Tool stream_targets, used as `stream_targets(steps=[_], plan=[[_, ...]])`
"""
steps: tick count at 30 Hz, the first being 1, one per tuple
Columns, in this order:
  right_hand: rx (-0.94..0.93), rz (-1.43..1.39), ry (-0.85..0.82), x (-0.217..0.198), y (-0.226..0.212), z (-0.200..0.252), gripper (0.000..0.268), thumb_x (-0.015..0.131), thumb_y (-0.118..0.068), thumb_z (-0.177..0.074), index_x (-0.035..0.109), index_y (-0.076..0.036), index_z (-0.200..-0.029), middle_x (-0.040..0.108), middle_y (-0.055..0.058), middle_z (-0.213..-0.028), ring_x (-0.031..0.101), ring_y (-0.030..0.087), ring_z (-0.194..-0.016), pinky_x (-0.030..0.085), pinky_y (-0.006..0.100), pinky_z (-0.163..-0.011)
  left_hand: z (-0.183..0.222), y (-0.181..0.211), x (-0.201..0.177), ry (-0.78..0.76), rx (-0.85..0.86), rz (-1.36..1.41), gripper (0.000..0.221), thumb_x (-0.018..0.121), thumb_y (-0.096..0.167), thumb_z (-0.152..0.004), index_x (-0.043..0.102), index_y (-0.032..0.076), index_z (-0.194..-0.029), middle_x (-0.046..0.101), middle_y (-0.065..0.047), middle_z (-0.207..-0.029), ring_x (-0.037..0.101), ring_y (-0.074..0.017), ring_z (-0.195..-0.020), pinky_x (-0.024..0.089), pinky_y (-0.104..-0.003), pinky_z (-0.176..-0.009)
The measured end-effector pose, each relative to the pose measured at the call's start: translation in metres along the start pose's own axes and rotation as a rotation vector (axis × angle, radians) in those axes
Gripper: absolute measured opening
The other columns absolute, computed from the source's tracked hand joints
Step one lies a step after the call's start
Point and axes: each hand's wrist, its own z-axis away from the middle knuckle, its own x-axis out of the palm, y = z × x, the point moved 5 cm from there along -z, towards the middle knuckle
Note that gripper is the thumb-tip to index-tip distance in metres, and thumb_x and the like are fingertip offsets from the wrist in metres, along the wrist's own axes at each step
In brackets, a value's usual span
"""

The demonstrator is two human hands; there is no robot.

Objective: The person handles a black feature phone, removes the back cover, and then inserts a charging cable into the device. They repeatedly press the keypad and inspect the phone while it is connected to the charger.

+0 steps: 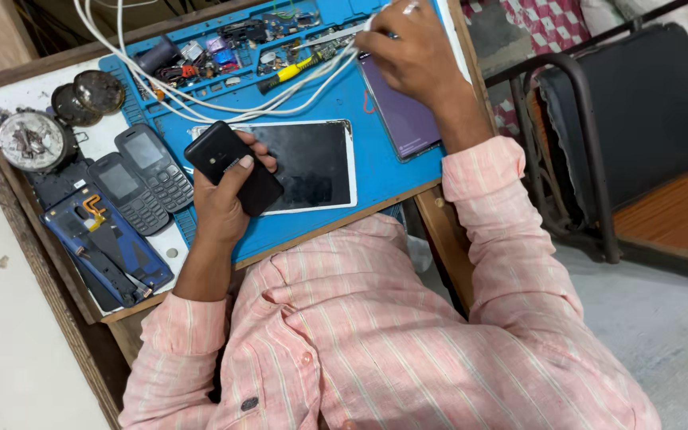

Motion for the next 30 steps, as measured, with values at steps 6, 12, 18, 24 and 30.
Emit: stream_targets(steps=[6, 12, 18, 24, 30], plan=[[-0.152, 0.066, 0.314, -0.026, -0.016, -0.005, 0.023, 0.079, 0.012, -0.09, 0.076, -0.001, -0.108, 0.062, 0.01, -0.097, 0.067, 0.026, -0.085, 0.054, 0.038, -0.069, -0.001, -0.002, -0.004, -0.001, 0.006, -0.024, 0.026, 0.063, 0.004, -0.098, 0.06, -0.001, -0.124, 0.069, -0.013, -0.111, 0.071, -0.0221, -0.1, 0.06, -0.038, -0.093], [-0.148, 0.027, 0.415, -0.03, -0.036, -0.016, 0.021, 0.075, 0.011, -0.089, 0.072, -0.001, -0.106, 0.064, 0.013, -0.097, 0.072, 0.031, -0.09, 0.064, 0.044, -0.08, -0.001, -0.001, -0.002, -0.023, 0.022, 0.024, 0.028, 0.061, 0.014, -0.103, 0.058, -0.001, -0.126, 0.068, -0.014, -0.111, 0.07, -0.0235, -0.102, 0.058, -0.04, -0.095], [-0.049, -0.155, 0.379, -0.025, -0.057, -0.029, 0.025, 0.072, 0.012, -0.088, 0.069, -0.002, -0.109, 0.072, 0.013, -0.093, 0.07, 0.032, -0.079, 0.056, 0.042, -0.069, -0.004, 0.006, -0.011, -0.026, 0.058, 0.347, 0.045, 0.045, 0.043, -0.111, 0.052, 0.003, -0.13, 0.067, -0.018, -0.111, 0.069, -0.029, -0.104, 0.057, -0.043, -0.098], [-0.005, -0.397, 0.001, 0.015, -0.099, -0.033, 0.029, 0.076, -0.002, -0.082, 0.071, -0.012, -0.109, 0.074, 0.011, -0.104, 0.071, 0.028, -0.083, 0.055, 0.039, -0.07, -0.003, 0.002, -0.011, -0.043, 0.01, 0.379, 0.049, 0.041, 0.047, -0.112, 0.053, 0.002, -0.128, 0.067, -0.019, -0.115, 0.069, -0.0295, -0.102, 0.056, -0.043, -0.096], [0.037, -0.341, -0.118, 0.026, -0.105, -0.026, 0.033, 0.073, -0.004, -0.081, 0.071, -0.012, -0.114, 0.074, 0.005, -0.112, 0.072, 0.025, -0.095, 0.055, 0.038, -0.08, -0.003, 0.0, -0.011, -0.068, -0.035, 0.333, 0.049, 0.042, 0.049, -0.112, 0.054, 0.003, -0.127, 0.067, -0.019, -0.114, 0.07, -0.0284, -0.101, 0.057, -0.043, -0.096]])
